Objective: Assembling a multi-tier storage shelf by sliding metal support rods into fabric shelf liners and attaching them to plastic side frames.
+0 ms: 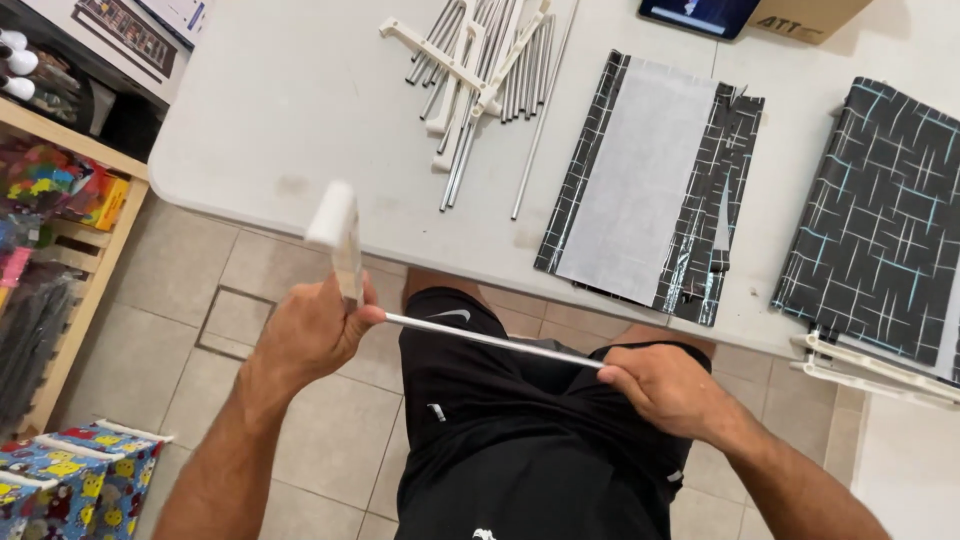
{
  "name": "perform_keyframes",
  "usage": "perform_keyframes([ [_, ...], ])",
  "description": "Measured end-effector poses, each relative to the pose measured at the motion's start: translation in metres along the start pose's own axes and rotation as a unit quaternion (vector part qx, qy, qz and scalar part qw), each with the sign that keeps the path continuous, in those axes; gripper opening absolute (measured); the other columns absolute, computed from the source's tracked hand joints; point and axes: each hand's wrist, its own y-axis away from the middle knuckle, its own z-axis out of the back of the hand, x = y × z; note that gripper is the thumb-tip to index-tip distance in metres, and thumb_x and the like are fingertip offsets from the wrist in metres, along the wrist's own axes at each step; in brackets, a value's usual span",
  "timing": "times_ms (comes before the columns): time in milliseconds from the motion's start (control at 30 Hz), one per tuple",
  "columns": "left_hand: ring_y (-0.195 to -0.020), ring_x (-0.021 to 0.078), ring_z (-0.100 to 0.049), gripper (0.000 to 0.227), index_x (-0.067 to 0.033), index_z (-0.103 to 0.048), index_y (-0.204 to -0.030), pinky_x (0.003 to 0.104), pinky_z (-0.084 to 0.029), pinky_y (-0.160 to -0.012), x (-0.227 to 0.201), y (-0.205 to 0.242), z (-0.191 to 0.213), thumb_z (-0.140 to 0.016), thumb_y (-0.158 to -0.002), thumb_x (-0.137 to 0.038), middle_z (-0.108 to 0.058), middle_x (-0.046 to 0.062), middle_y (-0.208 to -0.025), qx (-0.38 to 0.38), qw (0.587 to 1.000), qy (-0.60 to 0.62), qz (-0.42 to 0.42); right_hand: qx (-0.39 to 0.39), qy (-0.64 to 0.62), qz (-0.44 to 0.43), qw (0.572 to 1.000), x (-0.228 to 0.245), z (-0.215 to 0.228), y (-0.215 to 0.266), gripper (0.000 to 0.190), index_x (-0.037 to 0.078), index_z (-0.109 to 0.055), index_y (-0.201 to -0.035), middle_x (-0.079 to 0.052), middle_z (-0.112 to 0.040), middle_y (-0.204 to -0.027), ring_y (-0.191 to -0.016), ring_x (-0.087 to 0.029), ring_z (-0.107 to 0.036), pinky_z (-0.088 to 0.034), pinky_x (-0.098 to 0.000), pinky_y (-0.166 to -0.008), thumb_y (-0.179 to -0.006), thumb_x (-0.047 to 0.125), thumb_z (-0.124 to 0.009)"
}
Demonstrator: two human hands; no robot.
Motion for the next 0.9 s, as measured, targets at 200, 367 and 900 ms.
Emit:
perform_keyframes([
  [200,-0.055,0.0302,-0.068,0.04,-0.0093,-0.053,-0.092,0.043,-0.055,-0.059,-0.004,-0.01,-0.004,-0.044,-0.105,-0.046,-0.071,0.01,-0.058,-0.007,0.982,0.04,0.183,-0.101,0.224,0.005,0.969,-0.014,-0.002,-0.012,0.039,0.024,-0.055,-0.083,-0.004,-0.062,-0.063,-0.068,-0.03,-0.069,-0.057,-0.0419,-0.062,-0.103,0.054,-0.039],
  [367,-0.035,0.0233,-0.064,0.035,-0.0049,-0.058,-0.082,0.034,-0.053,-0.039,0.005,-0.005,-0.01,-0.048,-0.104,-0.03,-0.068,0.013,-0.051,0.038,0.95,0.195,0.242,-0.205,0.369,0.112,0.899,-0.025,-0.005,-0.013,0.032,0.024,-0.05,-0.084,0.003,-0.053,-0.063,-0.06,-0.018,-0.064,-0.054,-0.0327,-0.056,-0.105,0.046,-0.04],
  [900,-0.046,0.031,-0.065,0.027,-0.0089,-0.054,-0.101,0.042,-0.052,-0.044,0.018,-0.018,-0.012,-0.044,-0.103,-0.034,-0.067,0.014,-0.058,0.026,0.966,0.128,0.225,-0.186,0.337,0.014,0.923,-0.034,-0.005,-0.006,0.044,0.023,-0.052,-0.078,0.0,-0.055,-0.059,-0.059,-0.024,-0.066,-0.055,-0.0369,-0.059,-0.102,0.057,-0.041],
])
